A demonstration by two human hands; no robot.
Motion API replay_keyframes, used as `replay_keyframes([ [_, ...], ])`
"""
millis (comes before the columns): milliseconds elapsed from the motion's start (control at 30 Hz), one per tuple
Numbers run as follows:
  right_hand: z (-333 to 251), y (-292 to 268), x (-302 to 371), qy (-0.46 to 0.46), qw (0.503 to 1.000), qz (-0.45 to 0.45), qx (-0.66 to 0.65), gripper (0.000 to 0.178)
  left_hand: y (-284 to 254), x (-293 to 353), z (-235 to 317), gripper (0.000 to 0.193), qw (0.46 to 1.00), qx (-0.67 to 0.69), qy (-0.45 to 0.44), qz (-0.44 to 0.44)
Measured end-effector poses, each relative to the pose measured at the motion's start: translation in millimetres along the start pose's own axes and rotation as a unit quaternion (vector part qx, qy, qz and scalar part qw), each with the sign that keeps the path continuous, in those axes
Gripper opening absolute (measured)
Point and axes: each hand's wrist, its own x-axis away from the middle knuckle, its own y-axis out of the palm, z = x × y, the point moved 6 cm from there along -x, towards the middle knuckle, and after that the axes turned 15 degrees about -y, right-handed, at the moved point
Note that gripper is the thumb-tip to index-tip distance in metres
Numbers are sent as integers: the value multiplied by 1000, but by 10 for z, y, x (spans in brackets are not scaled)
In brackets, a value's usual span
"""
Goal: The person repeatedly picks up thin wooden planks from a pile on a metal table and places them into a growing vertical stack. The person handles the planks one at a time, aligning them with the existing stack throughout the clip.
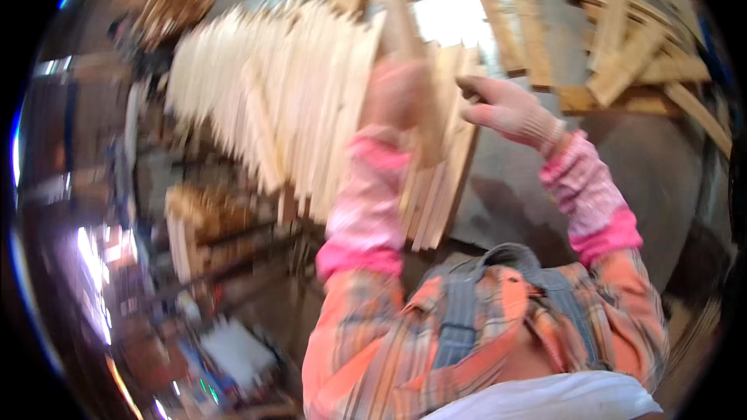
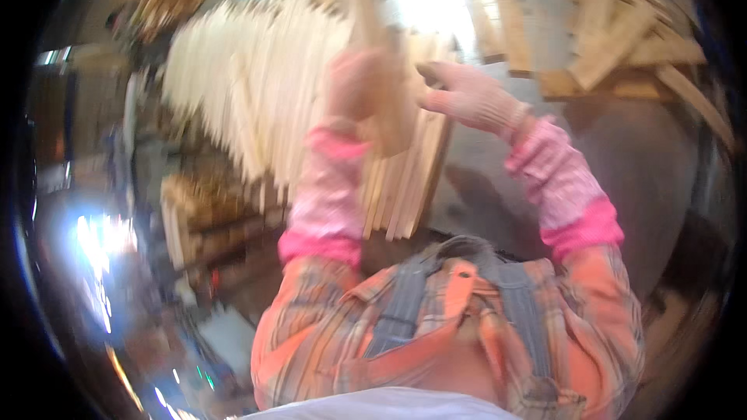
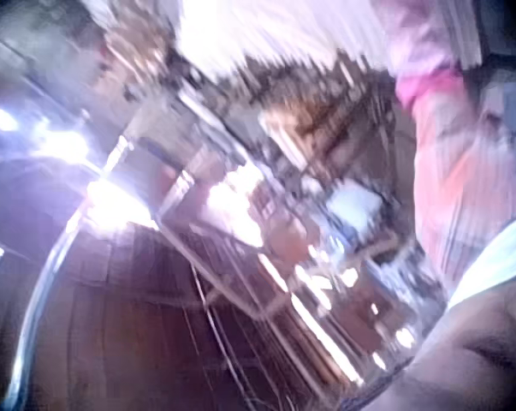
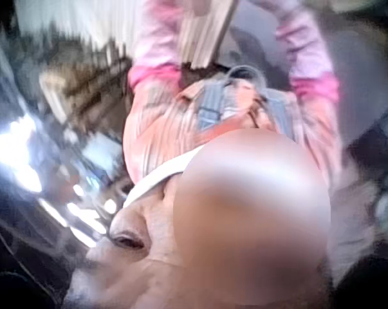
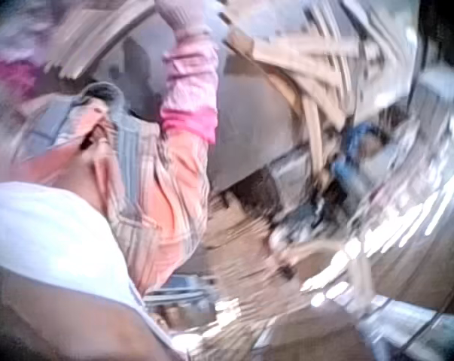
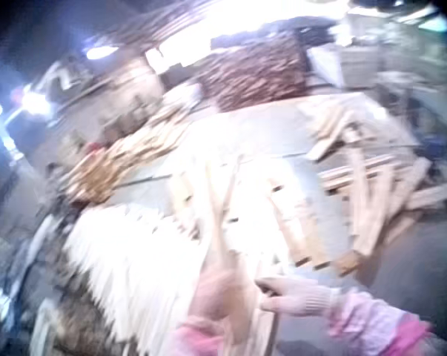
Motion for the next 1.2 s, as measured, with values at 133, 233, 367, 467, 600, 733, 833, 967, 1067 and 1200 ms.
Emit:
replay_keyframes([
  [133,878,-526,-334,233,939,114,227,62,-550,721,-1583,14,981,166,-85,56],
  [233,1522,-868,-335,338,897,131,252,68,-486,1065,-2873,9,876,403,-265,19],
  [367,1491,-369,-762,330,888,27,319,72,-480,1827,-4155,26,850,207,-483,-28],
  [467,1689,-203,-832,341,884,56,316,72,-427,1678,-3817,27,831,-18,-555,-28],
  [600,2342,-301,-917,414,838,116,335,52,-691,1095,-2763,45,826,-111,-553,-6],
  [733,2255,-211,-987,444,822,157,320,43,-474,853,-1678,37,899,265,-341,65],
  [833,2388,-458,-824,342,890,201,226,40,-252,530,-381,33,942,308,-136,19],
  [967,2080,-554,-44,275,930,53,239,39,290,353,562,41,929,348,-125,-18],
  [1067,1261,-131,1116,266,955,14,130,50,450,323,804,53,942,318,-106,4],
  [1200,439,1118,1879,345,935,-76,30,78,831,544,824,78,977,184,-97,-42],
])
